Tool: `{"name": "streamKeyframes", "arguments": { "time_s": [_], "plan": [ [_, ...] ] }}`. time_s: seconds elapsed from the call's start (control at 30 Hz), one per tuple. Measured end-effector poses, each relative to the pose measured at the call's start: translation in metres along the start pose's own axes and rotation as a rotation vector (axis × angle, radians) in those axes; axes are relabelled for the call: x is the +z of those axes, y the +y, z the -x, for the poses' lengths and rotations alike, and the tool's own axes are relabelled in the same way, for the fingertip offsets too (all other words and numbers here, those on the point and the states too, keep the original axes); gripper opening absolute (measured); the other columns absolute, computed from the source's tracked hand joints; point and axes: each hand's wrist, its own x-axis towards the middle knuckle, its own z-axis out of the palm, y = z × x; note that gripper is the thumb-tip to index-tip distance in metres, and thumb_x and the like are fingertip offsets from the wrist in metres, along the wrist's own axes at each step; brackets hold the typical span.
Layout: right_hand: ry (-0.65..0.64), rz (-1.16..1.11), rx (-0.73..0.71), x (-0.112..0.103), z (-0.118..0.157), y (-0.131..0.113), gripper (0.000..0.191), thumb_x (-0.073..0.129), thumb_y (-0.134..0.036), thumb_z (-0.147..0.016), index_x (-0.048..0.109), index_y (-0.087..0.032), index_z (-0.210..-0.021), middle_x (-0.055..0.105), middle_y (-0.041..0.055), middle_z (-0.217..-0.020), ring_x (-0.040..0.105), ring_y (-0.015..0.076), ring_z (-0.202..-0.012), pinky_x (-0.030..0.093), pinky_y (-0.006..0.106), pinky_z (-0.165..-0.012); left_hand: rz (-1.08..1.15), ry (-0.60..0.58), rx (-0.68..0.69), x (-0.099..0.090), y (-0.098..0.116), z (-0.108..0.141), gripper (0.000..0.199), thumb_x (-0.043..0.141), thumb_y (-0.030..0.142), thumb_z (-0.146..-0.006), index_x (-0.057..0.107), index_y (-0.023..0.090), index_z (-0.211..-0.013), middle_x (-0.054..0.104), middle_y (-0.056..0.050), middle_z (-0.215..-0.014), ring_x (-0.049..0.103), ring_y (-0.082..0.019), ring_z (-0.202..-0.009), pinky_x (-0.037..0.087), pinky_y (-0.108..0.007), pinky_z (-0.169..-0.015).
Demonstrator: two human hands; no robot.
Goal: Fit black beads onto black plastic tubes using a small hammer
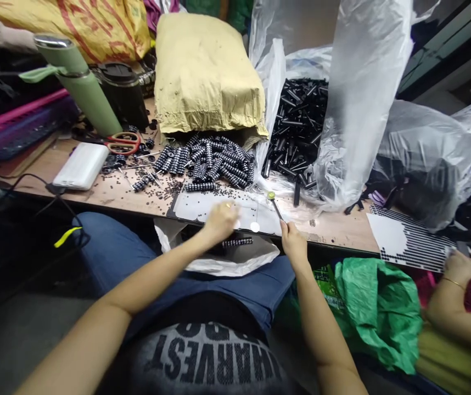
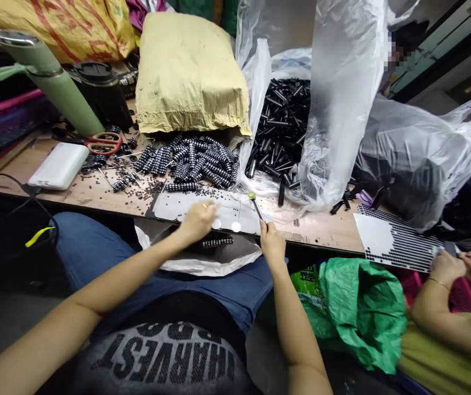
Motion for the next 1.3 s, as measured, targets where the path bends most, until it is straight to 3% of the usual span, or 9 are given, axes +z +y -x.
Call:
{"name": "streamKeyframes", "arguments": {
  "time_s": [0.23,0.53,0.7,0.8,0.87,0.93,1.0,1.17,1.3],
  "plan": [
    [0.251,0.009,-0.006,0.003,-0.072,0.017,0.032,0.040,-0.034,-0.097,0.061,-0.012,-0.108,0.064,0.0162,-0.109,0.053,0.0248,-0.102,0.035,0.032,-0.082,-0.229,0.029,-0.221,-0.007,-0.073,-0.037,0.027,0.037,0.019,-0.092,0.062,0.010,-0.096,0.059,-0.022,-0.104,0.049,-0.036,-0.104,0.037,-0.049,-0.083],
    [0.242,-0.027,0.104,0.004,-0.111,0.018,0.033,0.043,-0.023,-0.090,0.061,-0.013,-0.116,0.067,0.0167,-0.106,0.056,0.0268,-0.100,0.037,0.035,-0.082,0.348,0.293,-0.334,-0.006,-0.049,-0.017,0.027,0.039,0.034,-0.095,0.051,0.014,-0.110,0.061,-0.014,-0.098,0.058,-0.025,-0.090,0.042,-0.037,-0.083],
    [0.174,-0.014,0.034,-0.002,-0.105,0.015,0.036,0.045,-0.018,-0.088,0.059,-0.007,-0.119,0.066,0.0208,-0.110,0.055,0.0282,-0.104,0.036,0.037,-0.087,0.814,0.227,-0.442,0.000,-0.028,-0.009,0.027,0.039,0.039,-0.095,0.048,0.017,-0.109,0.055,0.000,-0.075,0.054,-0.014,-0.056,0.043,-0.026,-0.063],
    [0.254,-0.119,-0.149,-0.030,-0.093,0.007,0.035,0.042,-0.019,-0.090,0.060,-0.009,-0.117,0.066,0.0174,-0.109,0.056,0.0262,-0.101,0.039,0.035,-0.087,0.885,0.204,-0.424,-0.007,-0.023,-0.005,0.027,0.043,0.040,-0.093,0.051,0.018,-0.106,0.058,-0.001,-0.080,0.057,-0.014,-0.062,0.045,-0.026,-0.065],
    [0.104,-0.224,-0.415,-0.052,-0.078,-0.007,0.028,0.048,-0.027,-0.089,0.065,-0.015,-0.109,0.068,0.0109,-0.101,0.059,0.0231,-0.092,0.043,0.032,-0.081,0.819,0.236,-0.317,-0.016,-0.018,-0.003,0.030,0.054,0.042,-0.087,0.056,0.018,-0.106,0.062,-0.006,-0.095,0.061,-0.019,-0.085,0.046,-0.030,-0.079],
    [-0.265,-0.302,-0.697,-0.067,-0.062,-0.027,0.021,0.056,-0.032,-0.085,0.068,-0.019,-0.096,0.069,0.0042,-0.086,0.061,0.0190,-0.078,0.045,0.029,-0.073,0.795,0.182,-0.178,-0.025,-0.011,-0.004,0.036,0.067,0.042,-0.077,0.061,0.017,-0.102,0.064,-0.009,-0.104,0.059,-0.023,-0.101,0.045,-0.033,-0.089],
    [-0.472,-0.385,-0.876,-0.072,-0.050,-0.051,0.021,0.058,-0.035,-0.085,0.069,-0.020,-0.094,0.068,0.0020,-0.083,0.062,0.0176,-0.076,0.047,0.028,-0.073,0.900,0.015,-0.131,-0.030,-0.004,-0.006,0.033,0.073,0.042,-0.071,0.065,0.016,-0.089,0.066,-0.007,-0.092,0.062,-0.022,-0.091,0.047,-0.031,-0.081],
    [-0.013,-0.506,-0.834,-0.046,-0.029,-0.091,0.086,0.075,-0.050,-0.069,0.039,-0.019,-0.141,0.050,0.0146,-0.134,0.044,0.0298,-0.127,0.035,0.045,-0.107,1.322,-0.103,-0.600,-0.030,0.001,-0.008,0.037,0.078,0.043,-0.062,0.057,0.015,-0.072,0.050,0.006,-0.050,0.042,-0.007,-0.038,0.032,-0.020,-0.038],
    [0.057,-0.393,-0.829,-0.025,-0.017,-0.103,0.120,0.083,-0.048,-0.057,0.015,-0.018,-0.151,0.025,0.0189,-0.152,0.026,0.0349,-0.140,0.027,0.050,-0.113,1.470,-0.074,-0.721,-0.031,-0.002,-0.006,0.042,0.082,0.041,-0.056,0.053,0.016,-0.073,0.046,0.008,-0.045,0.037,-0.005,-0.034,0.023,-0.016,-0.031]
  ]
}}
